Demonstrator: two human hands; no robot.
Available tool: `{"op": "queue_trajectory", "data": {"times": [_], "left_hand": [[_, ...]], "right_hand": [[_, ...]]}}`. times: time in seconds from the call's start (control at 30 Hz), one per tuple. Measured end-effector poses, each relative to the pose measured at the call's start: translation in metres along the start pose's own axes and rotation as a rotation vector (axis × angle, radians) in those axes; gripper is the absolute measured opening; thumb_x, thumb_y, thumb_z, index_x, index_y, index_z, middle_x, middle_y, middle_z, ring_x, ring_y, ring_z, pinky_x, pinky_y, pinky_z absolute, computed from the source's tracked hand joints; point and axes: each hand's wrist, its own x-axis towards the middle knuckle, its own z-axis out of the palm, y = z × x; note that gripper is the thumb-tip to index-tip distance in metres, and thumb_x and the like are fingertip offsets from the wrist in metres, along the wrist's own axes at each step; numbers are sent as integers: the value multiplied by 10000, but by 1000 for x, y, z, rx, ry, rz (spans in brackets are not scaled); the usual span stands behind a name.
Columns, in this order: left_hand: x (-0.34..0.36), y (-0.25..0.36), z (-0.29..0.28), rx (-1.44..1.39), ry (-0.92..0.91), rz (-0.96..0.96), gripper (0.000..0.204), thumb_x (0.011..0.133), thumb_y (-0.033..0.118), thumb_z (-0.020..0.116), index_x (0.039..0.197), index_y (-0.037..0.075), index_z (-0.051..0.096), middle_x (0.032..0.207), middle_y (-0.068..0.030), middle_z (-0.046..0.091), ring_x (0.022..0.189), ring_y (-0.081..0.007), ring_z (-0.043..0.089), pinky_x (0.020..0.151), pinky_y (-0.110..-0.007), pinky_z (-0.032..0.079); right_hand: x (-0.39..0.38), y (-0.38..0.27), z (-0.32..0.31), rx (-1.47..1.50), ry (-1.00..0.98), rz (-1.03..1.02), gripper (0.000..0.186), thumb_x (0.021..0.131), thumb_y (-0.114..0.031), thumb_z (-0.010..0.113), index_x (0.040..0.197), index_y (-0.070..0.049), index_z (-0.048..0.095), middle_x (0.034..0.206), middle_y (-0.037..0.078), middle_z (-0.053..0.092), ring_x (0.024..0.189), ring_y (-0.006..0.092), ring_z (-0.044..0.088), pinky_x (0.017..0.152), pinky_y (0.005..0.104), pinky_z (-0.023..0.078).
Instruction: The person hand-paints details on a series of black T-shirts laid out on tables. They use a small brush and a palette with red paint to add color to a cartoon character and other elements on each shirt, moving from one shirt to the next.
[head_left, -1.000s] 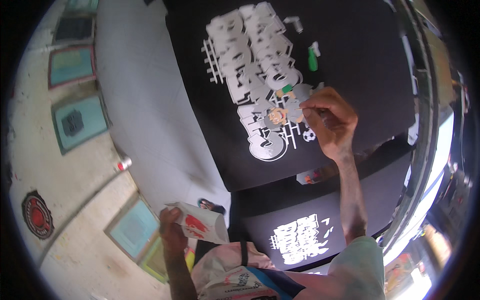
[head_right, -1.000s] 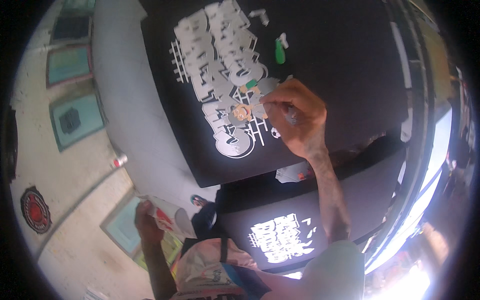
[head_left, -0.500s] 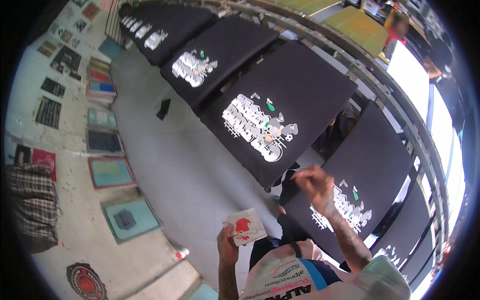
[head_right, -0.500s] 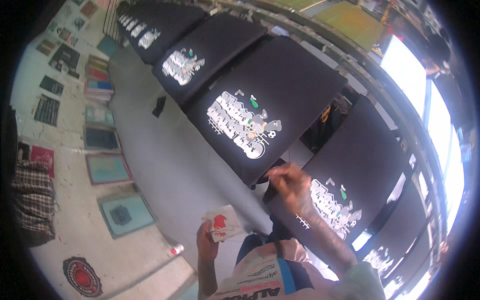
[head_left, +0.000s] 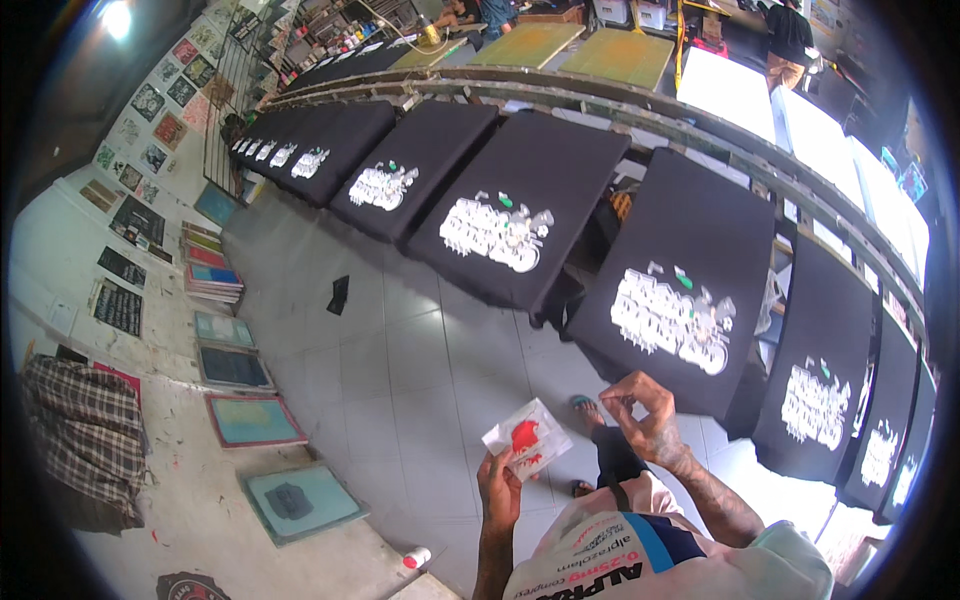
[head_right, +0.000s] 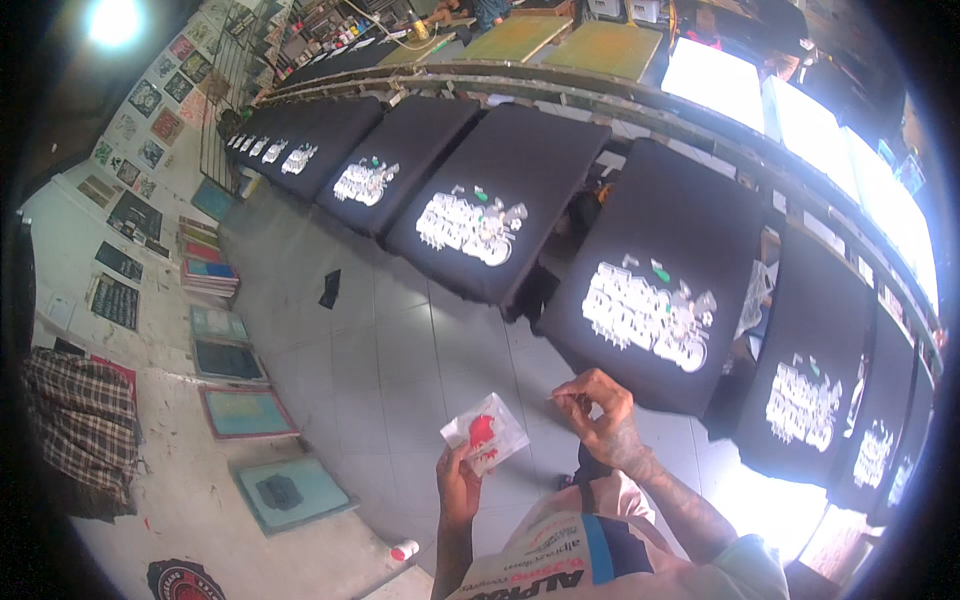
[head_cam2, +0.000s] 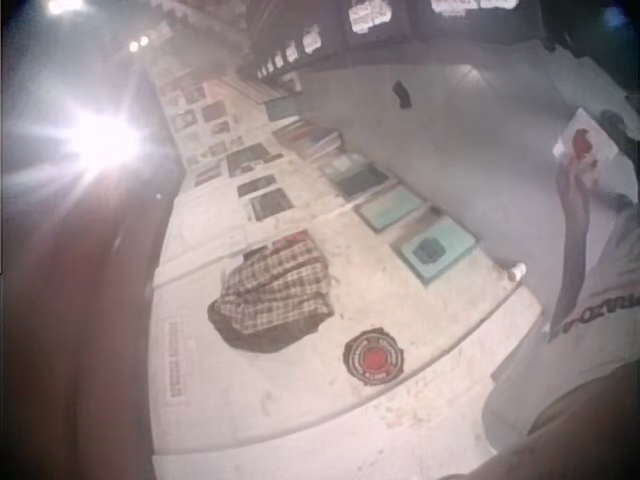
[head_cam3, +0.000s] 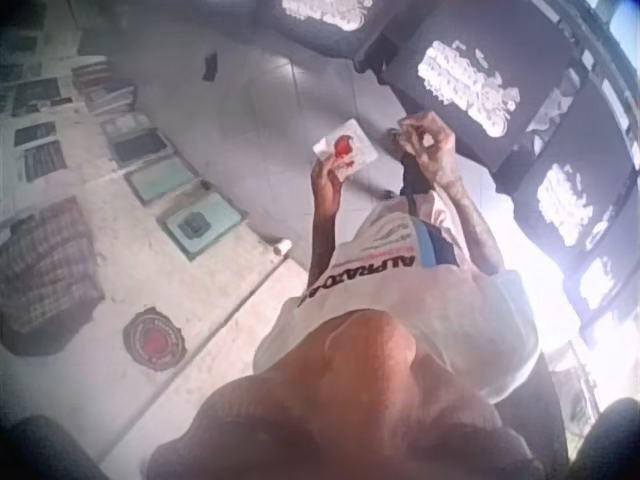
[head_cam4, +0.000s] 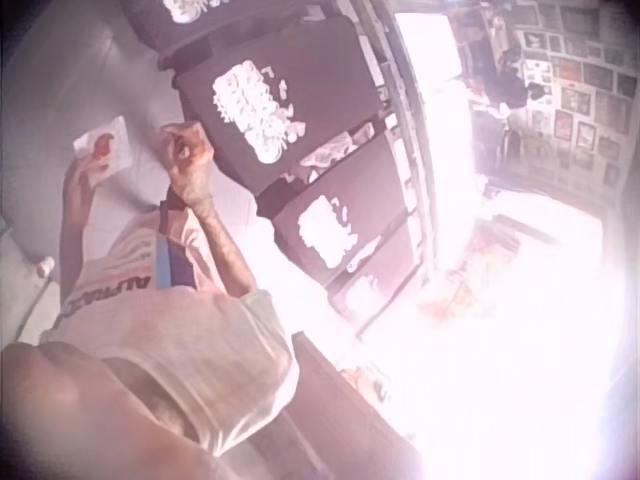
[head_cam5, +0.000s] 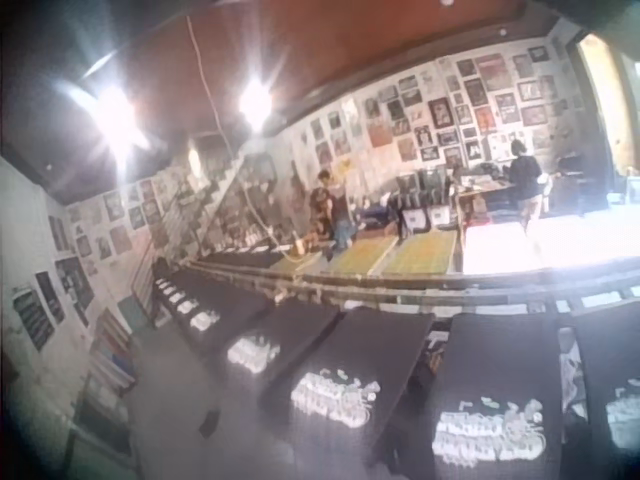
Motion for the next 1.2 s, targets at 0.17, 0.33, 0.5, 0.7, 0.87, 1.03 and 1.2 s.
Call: {"op": "queue_trajectory", "data": {"times": [0.17,0.33,0.5,0.7,0.87,1.03,1.2], "left_hand": [[-59,-1,0,83,40,79,364,977,195,584,1264,-27,561,1094,-131,688,898,-244,719,635,-363,591],[-110,-4,-4,120,63,110,384,976,235,636,1249,-32,604,1129,-94,654,891,-181,685,655,-350,616],[-137,-3,-4,158,88,168,412,966,264,664,1259,-24,622,1096,-78,666,932,-136,656,760,-300,569],[-147,-3,8,115,86,146,457,980,335,637,1262,-24,623,1079,-84,674,923,-137,660,773,-300,562],[-143,-6,13,158,70,150,472,989,370,610,1249,-24,628,1043,-79,680,872,-134,669,738,-301,569],[-143,-8,18,163,58,163,461,991,371,607,1231,-22,638,1030,-70,680,871,-129,669,727,-293,566],[-147,-9,23,169,64,164,450,991,349,603,1229,-32,634,1031,-82,676,869,-143,674,717,-304,583]], "right_hand": [[-62,-40,5,-136,25,-119,190,844,77,713,985,-48,739,908,69,651,721,165,644,622,283,518],[-101,-77,19,-139,-54,-179,220,828,71,735,1008,-57,739,928,68,649,779,183,676,651,298,556],[-109,-81,29,-134,-120,-286,233,810,84,737,998,-54,735,919,72,631,789,195,664,623,308,555],[-103,-75,25,-123,-144,-357,242,786,101,738,987,-36,731,913,80,625,783,222,642,630,333,541],[-98,-74,13,-138,-164,-367,259,753,106,735,973,-30,730,913,92,623,805,251,646,661,351,542],[-96,-76,4,-145,-175,-363,265,735,101,739,966,-30,728,907,98,621,813,259,649,667,356,542],[-102,-76,-2,-159,-172,-379,270,733,101,738,966,-35,730,911,96,623,802,262,646,672,355,544]]}}
